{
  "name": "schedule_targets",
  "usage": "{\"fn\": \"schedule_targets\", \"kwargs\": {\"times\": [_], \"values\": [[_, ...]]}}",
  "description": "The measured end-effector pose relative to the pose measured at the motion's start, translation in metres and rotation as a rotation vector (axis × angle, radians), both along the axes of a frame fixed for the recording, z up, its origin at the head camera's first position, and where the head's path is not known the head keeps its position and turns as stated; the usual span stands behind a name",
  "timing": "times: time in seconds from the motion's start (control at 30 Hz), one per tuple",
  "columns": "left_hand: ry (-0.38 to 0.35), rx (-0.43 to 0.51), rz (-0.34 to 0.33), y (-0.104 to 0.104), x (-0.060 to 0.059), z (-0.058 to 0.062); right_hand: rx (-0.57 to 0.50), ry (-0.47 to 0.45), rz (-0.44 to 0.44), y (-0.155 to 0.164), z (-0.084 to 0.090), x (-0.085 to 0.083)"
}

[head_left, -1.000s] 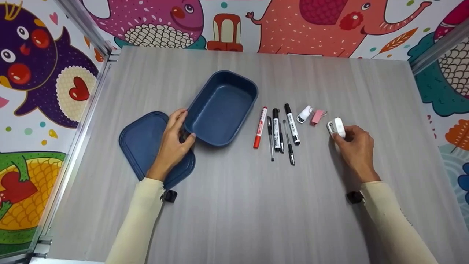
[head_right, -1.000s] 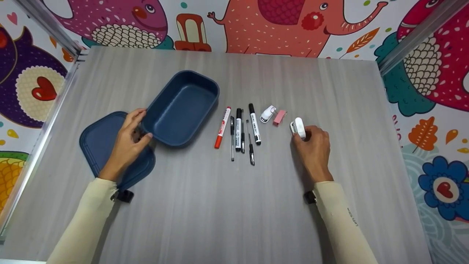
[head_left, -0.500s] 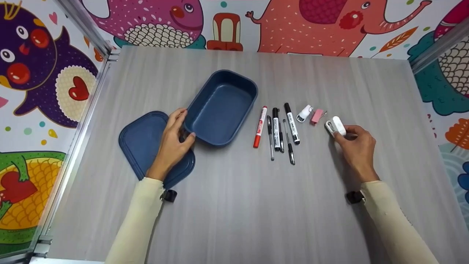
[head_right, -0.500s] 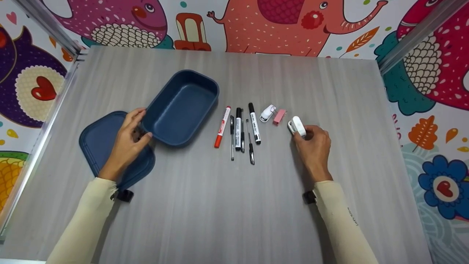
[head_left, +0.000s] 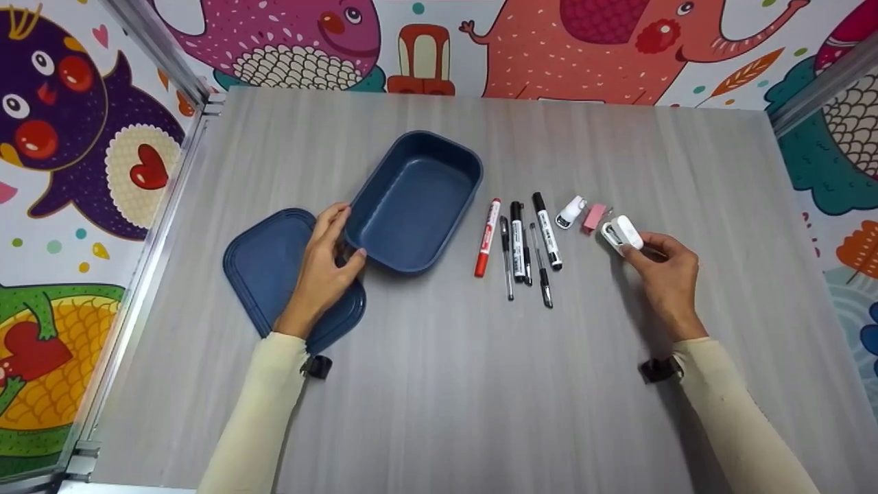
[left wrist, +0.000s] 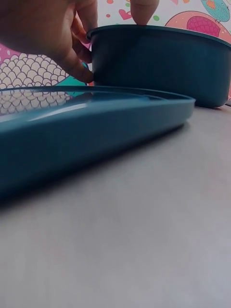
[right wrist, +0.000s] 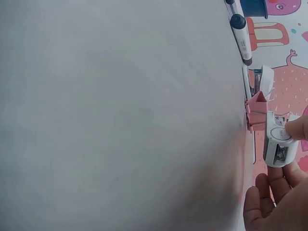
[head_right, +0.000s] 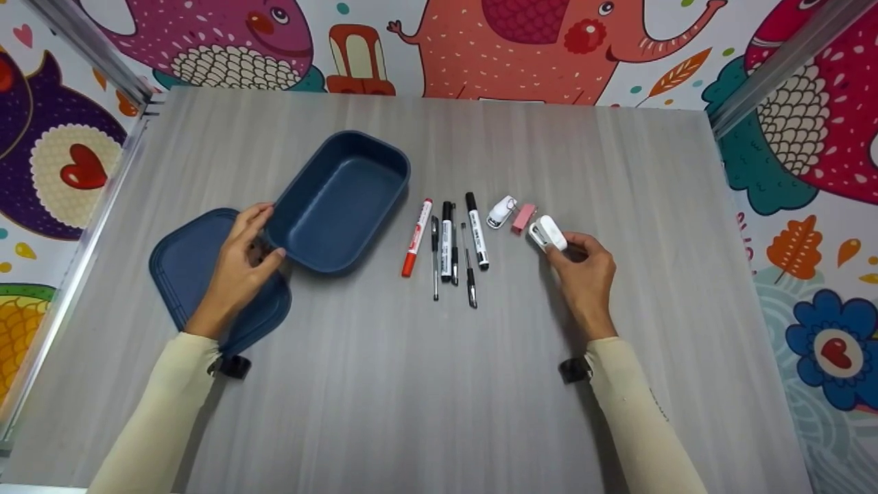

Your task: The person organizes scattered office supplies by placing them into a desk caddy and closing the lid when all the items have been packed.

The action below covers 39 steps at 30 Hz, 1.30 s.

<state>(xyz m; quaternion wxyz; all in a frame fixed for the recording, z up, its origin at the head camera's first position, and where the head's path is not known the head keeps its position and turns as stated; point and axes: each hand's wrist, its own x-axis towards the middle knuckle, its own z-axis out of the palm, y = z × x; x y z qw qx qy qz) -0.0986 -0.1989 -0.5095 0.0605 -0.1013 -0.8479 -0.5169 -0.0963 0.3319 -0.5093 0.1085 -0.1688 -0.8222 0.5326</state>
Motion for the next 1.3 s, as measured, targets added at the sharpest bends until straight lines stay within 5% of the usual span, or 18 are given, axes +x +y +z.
{"fn": "schedule_targets", "kwargs": {"times": [0.37, 1.3], "values": [[0.001, 0.009, -0.003, -0.001, 0.001, 0.001, -0.225, -0.027, -0.029, -0.009, 0.004, -0.001], [-0.016, 0.062, 0.004, 0.0, -0.001, -0.001, -0.166, 0.053, 0.061, -0.036, 0.013, -0.002]]}}
